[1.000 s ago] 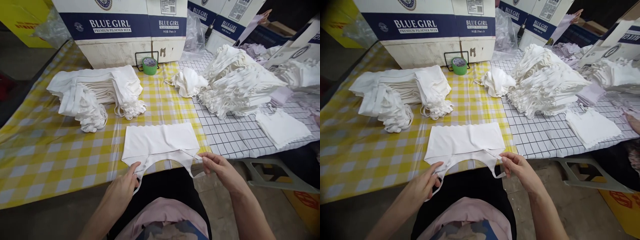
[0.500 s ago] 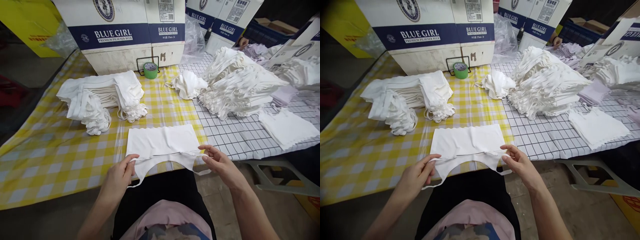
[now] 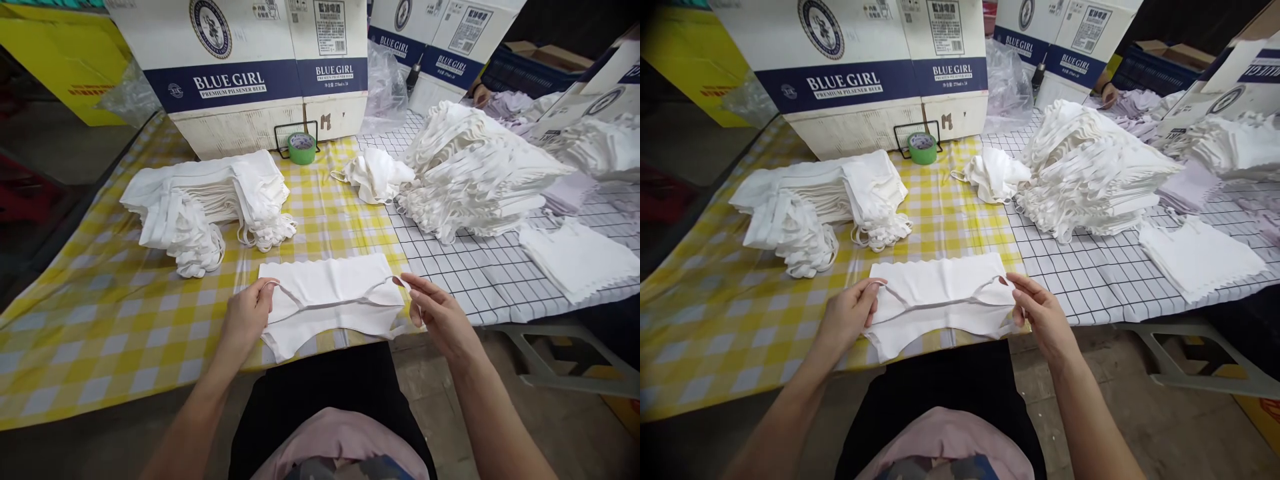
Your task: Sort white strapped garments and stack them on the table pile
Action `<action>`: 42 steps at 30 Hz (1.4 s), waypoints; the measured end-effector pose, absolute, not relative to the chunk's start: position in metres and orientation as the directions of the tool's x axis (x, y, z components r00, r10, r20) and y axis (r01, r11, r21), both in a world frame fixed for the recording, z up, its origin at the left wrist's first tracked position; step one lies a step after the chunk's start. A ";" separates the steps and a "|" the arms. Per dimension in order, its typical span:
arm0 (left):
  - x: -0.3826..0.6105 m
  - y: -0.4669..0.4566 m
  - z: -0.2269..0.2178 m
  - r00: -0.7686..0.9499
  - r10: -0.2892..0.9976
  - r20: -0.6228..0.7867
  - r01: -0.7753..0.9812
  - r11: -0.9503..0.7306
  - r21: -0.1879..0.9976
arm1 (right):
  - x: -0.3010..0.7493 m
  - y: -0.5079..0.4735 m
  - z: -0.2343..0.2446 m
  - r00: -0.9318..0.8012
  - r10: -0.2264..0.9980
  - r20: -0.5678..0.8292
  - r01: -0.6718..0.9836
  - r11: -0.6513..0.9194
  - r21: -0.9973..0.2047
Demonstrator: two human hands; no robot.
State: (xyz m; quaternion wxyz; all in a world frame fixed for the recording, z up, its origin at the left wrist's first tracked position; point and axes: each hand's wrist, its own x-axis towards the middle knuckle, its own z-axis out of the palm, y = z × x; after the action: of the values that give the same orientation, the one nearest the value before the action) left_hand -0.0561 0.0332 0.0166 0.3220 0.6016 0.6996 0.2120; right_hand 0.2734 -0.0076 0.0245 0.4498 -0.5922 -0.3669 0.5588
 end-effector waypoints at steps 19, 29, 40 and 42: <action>-0.058 0.060 0.008 -0.095 0.976 -0.195 0.758 0.198 0.621 | 0.264 0.000 0.022 0.047 0.937 -0.346 -0.166 -0.335 -0.928; -0.068 -0.008 0.032 -0.019 0.939 -0.342 0.814 0.213 0.540 | 0.276 -0.033 0.037 -0.058 0.901 -0.430 0.112 -0.423 -0.899; -0.106 -0.011 0.033 0.060 0.909 -0.413 0.709 0.252 0.658 | 0.318 -0.048 0.040 -0.193 0.869 -0.456 0.549 -0.289 -0.784; -0.097 0.021 0.028 -0.085 0.969 -0.234 0.846 0.194 0.497 | 0.312 -0.019 0.030 -0.049 0.919 -0.391 0.591 -0.289 -0.753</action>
State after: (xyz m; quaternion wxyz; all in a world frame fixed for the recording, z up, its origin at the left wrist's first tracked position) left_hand -0.0971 0.0212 0.0283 0.2617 0.6239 0.7270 0.1173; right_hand 0.3116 -0.0185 0.0299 0.1823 -0.6650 -0.5677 0.4496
